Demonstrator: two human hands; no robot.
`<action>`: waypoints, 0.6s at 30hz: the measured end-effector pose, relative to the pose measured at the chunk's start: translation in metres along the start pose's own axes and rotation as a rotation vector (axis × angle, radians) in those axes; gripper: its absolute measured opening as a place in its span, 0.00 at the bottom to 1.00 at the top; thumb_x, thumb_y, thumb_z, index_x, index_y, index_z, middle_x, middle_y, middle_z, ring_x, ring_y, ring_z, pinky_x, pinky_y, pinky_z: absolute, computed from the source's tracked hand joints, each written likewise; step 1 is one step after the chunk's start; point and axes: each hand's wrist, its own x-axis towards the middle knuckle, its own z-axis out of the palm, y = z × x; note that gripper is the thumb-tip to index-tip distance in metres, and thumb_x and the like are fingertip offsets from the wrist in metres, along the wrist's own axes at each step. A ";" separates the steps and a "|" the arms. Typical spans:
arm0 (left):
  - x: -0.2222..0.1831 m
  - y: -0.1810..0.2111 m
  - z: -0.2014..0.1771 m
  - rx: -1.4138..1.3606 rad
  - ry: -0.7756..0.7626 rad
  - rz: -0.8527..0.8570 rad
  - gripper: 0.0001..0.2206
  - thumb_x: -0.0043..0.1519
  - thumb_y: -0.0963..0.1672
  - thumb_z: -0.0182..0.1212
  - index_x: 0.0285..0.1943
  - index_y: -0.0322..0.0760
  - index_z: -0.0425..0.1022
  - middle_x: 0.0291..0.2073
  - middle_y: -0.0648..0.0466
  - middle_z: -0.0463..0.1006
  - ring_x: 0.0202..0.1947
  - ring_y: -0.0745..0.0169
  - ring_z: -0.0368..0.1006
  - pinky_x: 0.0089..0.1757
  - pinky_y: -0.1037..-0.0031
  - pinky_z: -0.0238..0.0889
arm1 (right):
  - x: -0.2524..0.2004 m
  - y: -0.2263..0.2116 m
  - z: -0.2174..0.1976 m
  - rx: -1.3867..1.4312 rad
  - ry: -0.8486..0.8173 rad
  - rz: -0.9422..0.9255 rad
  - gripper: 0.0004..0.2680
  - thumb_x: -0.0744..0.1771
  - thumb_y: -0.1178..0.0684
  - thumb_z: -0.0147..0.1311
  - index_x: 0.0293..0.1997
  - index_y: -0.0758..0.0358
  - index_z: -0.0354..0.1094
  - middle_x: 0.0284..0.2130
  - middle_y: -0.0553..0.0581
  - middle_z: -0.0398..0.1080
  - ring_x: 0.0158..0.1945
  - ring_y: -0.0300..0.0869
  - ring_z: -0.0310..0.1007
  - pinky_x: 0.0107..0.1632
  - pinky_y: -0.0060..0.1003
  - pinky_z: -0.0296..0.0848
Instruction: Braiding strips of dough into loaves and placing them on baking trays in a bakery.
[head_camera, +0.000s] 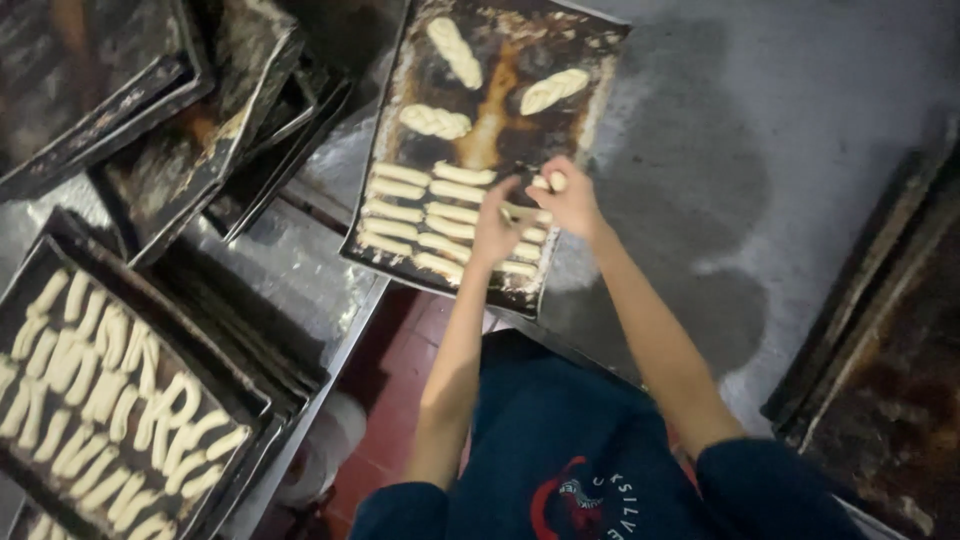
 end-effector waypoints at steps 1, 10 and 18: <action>-0.003 0.022 0.015 0.121 -0.197 -0.023 0.24 0.53 0.39 0.71 0.60 0.30 0.74 0.52 0.41 0.72 0.53 0.40 0.74 0.55 0.55 0.68 | -0.017 -0.009 -0.024 0.119 0.073 0.105 0.13 0.65 0.49 0.68 0.49 0.50 0.64 0.37 0.58 0.73 0.41 0.47 0.74 0.46 0.41 0.71; -0.067 0.072 0.131 0.418 -0.886 -0.099 0.14 0.67 0.46 0.57 0.61 0.46 0.75 0.52 0.51 0.77 0.50 0.46 0.79 0.50 0.58 0.73 | -0.165 0.041 -0.138 -0.008 0.487 0.278 0.09 0.72 0.51 0.58 0.58 0.56 0.73 0.42 0.61 0.75 0.45 0.48 0.76 0.47 0.43 0.75; -0.062 0.046 0.148 0.618 -0.981 -0.074 0.22 0.65 0.46 0.61 0.68 0.45 0.64 0.50 0.47 0.71 0.51 0.35 0.77 0.51 0.51 0.73 | -0.167 0.110 -0.104 -0.361 0.472 0.324 0.11 0.72 0.58 0.50 0.64 0.65 0.66 0.57 0.70 0.63 0.64 0.60 0.65 0.64 0.55 0.67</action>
